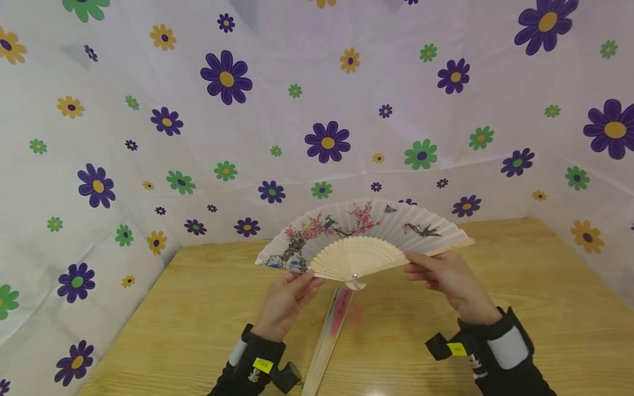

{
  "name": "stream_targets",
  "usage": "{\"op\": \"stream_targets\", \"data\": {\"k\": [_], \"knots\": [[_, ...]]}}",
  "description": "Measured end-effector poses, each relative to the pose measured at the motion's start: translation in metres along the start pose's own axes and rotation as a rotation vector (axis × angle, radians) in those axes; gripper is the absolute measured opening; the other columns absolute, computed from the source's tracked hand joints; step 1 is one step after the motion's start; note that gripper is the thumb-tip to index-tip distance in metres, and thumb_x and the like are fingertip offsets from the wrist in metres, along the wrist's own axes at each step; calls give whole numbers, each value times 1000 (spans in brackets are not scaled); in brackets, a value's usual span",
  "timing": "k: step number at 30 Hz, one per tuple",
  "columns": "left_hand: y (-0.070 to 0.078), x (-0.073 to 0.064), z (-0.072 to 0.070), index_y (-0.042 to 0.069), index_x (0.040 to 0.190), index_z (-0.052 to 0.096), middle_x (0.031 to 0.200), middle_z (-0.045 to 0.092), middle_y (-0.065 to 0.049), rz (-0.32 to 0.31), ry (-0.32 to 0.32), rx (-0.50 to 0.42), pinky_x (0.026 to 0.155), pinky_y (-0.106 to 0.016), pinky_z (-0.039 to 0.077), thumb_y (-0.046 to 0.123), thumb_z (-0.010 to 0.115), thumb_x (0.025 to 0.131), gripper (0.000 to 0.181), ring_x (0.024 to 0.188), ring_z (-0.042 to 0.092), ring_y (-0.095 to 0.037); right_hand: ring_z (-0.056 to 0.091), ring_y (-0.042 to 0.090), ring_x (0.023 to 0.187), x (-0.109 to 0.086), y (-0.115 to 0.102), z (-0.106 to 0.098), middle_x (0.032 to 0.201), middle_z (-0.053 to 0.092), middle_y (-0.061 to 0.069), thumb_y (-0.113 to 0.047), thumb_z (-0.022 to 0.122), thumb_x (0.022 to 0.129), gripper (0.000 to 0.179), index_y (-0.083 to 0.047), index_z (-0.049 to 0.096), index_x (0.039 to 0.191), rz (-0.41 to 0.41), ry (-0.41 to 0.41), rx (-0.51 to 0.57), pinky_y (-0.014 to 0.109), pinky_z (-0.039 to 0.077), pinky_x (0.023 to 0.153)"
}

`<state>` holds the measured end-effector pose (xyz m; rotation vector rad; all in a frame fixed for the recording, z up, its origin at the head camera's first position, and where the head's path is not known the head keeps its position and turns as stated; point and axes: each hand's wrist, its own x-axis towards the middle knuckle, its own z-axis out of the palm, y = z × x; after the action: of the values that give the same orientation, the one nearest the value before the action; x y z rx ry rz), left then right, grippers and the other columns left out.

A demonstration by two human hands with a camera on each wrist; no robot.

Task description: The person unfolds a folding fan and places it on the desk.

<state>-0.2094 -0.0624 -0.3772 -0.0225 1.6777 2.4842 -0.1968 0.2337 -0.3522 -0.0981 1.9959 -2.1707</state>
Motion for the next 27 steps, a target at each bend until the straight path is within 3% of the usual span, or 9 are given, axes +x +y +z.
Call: {"op": "stream_targets", "data": {"k": [3,7,12,15,19,20,22,25,27], "knots": [[-15,10,24,-6,99,57,72,70,4,-32,-13,-5,69,-13,58,2,54,99,8,74,70,-6,68,3,71,-3,-2,-31,75,75,-13,-17,54,102,31,-27,76,82,-28,-10,-4,13,54,58],[-38,26,68,-8,99,63,70,70,1,-104,2,5,73,-19,60,0,58,96,10,78,72,-11,68,2,69,-5,3,-80,75,75,-14,-17,53,102,34,-32,77,81,14,35,-3,12,56,57],[-70,44,118,-8,99,69,87,76,-21,-142,63,110,72,-24,61,-4,63,91,10,84,72,-23,68,3,61,-6,28,-132,67,75,-9,-23,65,94,24,-25,78,74,155,130,88,14,57,51],[-91,53,136,-8,95,71,95,74,-28,-188,153,141,67,-23,62,-7,65,88,9,83,72,-26,67,4,58,-7,48,-149,64,74,-6,-29,80,76,10,-21,76,71,255,164,149,13,57,51],[-112,59,146,-11,89,72,95,73,-29,-298,254,132,64,-22,62,-11,67,86,6,84,72,-28,66,4,55,-11,69,-160,63,74,-3,-29,88,61,18,-18,76,69,369,171,254,13,57,51],[-116,60,147,-12,88,72,94,73,-29,-314,268,133,64,-22,62,-11,67,85,5,84,72,-29,66,4,54,-12,73,-161,63,74,-2,-27,89,62,18,-17,76,69,388,180,272,13,57,50],[-121,61,148,-12,86,71,93,73,-29,-326,278,138,62,-21,61,-13,67,84,5,83,71,-30,66,5,54,-14,79,-164,62,74,-1,-18,81,77,10,-16,76,68,413,186,310,14,57,50],[-124,60,149,-11,83,71,90,74,-29,-328,287,148,62,-23,62,-13,68,83,4,81,72,-30,67,6,54,-15,81,-166,61,73,0,-9,58,99,38,-17,74,65,429,237,312,14,57,50],[-123,58,150,-10,84,71,88,74,-28,-321,291,157,65,-26,63,-12,68,84,4,79,72,-30,67,6,54,-14,80,-168,59,73,0,-8,40,105,55,-18,73,62,435,274,295,14,57,49]]}}
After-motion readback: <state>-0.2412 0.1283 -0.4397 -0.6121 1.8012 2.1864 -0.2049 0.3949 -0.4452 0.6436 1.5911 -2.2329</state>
